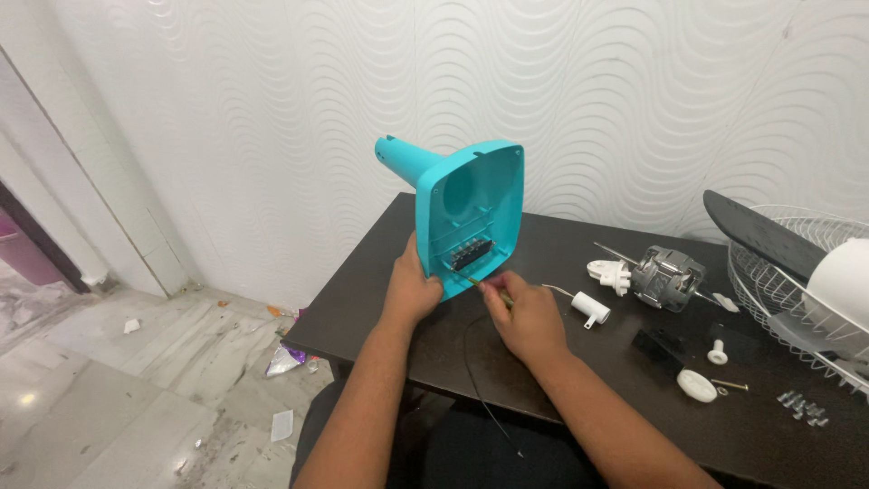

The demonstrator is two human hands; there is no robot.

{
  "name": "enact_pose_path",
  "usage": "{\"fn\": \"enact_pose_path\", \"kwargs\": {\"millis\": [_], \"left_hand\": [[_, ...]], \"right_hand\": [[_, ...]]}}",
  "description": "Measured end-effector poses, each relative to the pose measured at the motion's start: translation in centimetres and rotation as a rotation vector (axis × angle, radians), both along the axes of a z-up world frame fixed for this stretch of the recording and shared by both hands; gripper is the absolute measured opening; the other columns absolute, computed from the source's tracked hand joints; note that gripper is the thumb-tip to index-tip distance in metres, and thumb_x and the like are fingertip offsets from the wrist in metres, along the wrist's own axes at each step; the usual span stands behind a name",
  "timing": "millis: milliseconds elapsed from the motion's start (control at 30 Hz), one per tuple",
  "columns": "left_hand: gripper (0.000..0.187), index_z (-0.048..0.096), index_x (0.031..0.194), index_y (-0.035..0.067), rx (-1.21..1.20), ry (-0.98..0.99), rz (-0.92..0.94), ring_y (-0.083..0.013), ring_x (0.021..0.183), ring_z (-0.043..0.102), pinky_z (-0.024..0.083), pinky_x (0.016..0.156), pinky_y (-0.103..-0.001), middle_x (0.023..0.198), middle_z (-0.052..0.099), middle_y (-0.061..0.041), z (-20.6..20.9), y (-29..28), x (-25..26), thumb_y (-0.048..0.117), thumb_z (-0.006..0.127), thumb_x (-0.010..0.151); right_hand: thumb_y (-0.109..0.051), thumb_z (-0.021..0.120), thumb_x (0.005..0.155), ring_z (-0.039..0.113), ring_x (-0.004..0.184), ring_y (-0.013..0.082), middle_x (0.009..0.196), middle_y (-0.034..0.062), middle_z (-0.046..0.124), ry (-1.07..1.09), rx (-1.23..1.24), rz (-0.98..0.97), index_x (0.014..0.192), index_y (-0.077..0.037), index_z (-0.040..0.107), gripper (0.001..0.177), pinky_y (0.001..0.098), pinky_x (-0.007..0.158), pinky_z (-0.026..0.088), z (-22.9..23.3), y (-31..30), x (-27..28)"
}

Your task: The person removes the back cover of a teal electric fan housing and uses a screwdriver to loosen screws on an internal component. They detach a small white plastic piece and a black switch assembly, placing them on the table alongside other fan parts.

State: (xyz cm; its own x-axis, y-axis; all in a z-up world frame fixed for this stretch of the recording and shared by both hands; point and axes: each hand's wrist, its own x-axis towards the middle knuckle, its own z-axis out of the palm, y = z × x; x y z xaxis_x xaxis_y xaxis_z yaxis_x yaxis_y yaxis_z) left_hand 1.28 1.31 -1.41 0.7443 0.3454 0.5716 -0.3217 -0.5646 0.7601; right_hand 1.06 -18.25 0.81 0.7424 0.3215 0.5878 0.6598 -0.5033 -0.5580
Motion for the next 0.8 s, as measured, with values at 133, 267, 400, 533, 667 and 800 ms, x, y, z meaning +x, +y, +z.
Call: {"fn": "enact_pose_path", "kwargs": {"millis": [133, 267, 400, 533, 667, 800], "left_hand": [[0.076, 0.046, 0.146, 0.009, -0.030, 0.014, -0.015, -0.0449, 0.121, 0.063, 0.050, 0.101, -0.047, 0.120, 0.070, -0.028, 0.0, 0.0, -0.1, -0.010, 0.050, 0.073], [0.074, 0.045, 0.146, 0.009, -0.003, 0.009, -0.019, -0.0446, 0.121, 0.062, 0.051, 0.100, -0.047, 0.122, 0.069, -0.027, 0.1, 0.0, 0.1, -0.008, 0.057, 0.076], [0.078, 0.041, 0.148, 0.010, 0.011, 0.103, -0.010, -0.0448, 0.121, 0.062, 0.051, 0.098, -0.047, 0.122, 0.068, -0.026, 0.1, 0.0, -0.3, -0.004, 0.069, 0.077], [0.085, 0.041, 0.144, 0.008, 0.040, -0.041, -0.078, -0.0451, 0.120, 0.062, 0.051, 0.095, -0.048, 0.123, 0.068, -0.026, 1.2, -0.5, -0.2, -0.002, 0.079, 0.069], [0.075, 0.046, 0.139, 0.009, -0.021, 0.064, -0.097, -0.0412, 0.117, 0.067, 0.054, 0.094, -0.046, 0.117, 0.072, -0.023, 1.2, -0.8, -1.0, 0.005, 0.082, 0.074], [0.066, 0.050, 0.136, 0.009, -0.009, 0.094, -0.087, -0.0405, 0.114, 0.069, 0.056, 0.092, -0.046, 0.116, 0.074, -0.022, 1.8, -1.1, -1.3, 0.007, 0.080, 0.077]], "right_hand": [[-0.027, 0.072, 0.088, 0.071, 0.067, 0.0294, 0.081, 0.0157, 0.073, -0.347, 0.144, 0.180, 0.096, -0.005, 0.074, 0.024, 0.0381, 0.060, 0.053, -0.2, -0.3, -0.1], [-0.028, 0.076, 0.087, 0.072, 0.061, 0.0278, 0.071, 0.0147, 0.072, -0.086, 0.163, 0.116, 0.103, -0.007, 0.076, 0.027, 0.0370, 0.058, 0.054, -0.5, -0.2, 0.1], [-0.030, 0.068, 0.095, 0.071, 0.057, 0.0297, 0.064, 0.0135, 0.070, 0.264, 0.184, 0.037, 0.095, -0.007, 0.074, 0.024, 0.0381, 0.057, 0.053, -0.8, -0.4, 0.4], [-0.022, 0.074, 0.081, 0.073, 0.064, 0.0220, 0.075, 0.0087, 0.072, -0.169, 0.201, 0.167, 0.093, -0.007, 0.074, 0.019, 0.0325, 0.059, 0.053, 0.0, -0.3, 0.9], [-0.020, 0.074, 0.083, 0.069, 0.061, 0.0188, 0.071, 0.0071, 0.071, 0.013, 0.174, 0.203, 0.097, -0.007, 0.074, 0.019, 0.0307, 0.059, 0.051, -0.5, -0.2, 0.1], [-0.022, 0.073, 0.090, 0.060, 0.055, 0.0238, 0.061, 0.0134, 0.064, 0.193, 0.187, 0.068, 0.102, -0.005, 0.070, 0.021, 0.0341, 0.057, 0.045, -0.5, -0.2, 0.5]]}}
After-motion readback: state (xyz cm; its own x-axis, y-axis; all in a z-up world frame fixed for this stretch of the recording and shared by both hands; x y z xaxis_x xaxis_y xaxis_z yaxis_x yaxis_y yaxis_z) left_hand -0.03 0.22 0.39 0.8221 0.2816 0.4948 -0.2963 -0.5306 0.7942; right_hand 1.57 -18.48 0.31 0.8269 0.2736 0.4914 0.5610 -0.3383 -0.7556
